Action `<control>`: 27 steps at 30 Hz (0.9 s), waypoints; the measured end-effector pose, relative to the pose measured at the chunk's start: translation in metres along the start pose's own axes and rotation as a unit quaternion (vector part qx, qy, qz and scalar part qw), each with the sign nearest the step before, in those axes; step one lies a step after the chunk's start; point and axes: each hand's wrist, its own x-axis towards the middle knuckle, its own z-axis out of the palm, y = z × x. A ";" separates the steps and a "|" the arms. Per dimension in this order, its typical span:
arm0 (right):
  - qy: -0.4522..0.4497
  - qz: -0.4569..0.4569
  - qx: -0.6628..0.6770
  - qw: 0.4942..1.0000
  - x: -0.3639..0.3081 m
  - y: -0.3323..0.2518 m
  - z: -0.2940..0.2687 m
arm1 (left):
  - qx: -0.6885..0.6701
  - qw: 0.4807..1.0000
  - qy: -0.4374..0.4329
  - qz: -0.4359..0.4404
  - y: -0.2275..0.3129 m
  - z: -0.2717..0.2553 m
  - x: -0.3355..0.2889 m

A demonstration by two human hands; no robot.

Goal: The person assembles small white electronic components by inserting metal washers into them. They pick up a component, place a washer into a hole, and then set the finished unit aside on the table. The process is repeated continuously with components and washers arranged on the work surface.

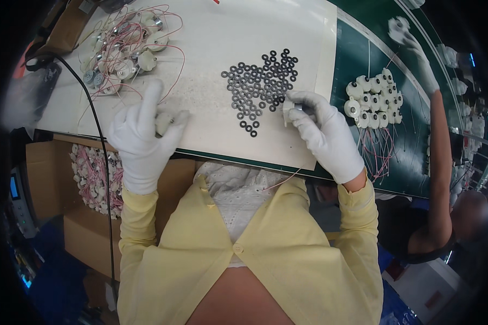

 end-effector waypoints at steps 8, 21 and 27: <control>0.015 -0.142 -0.191 0.971 0.012 0.000 0.006 | -0.034 0.999 -0.004 0.033 0.001 0.008 -0.002; 0.018 -0.244 -0.563 0.790 -0.006 -0.027 0.008 | -0.038 0.999 0.008 0.036 -0.001 0.010 -0.002; 0.002 -0.225 -0.592 0.774 -0.013 -0.030 0.009 | -0.046 0.998 -0.018 0.034 -0.002 0.009 -0.003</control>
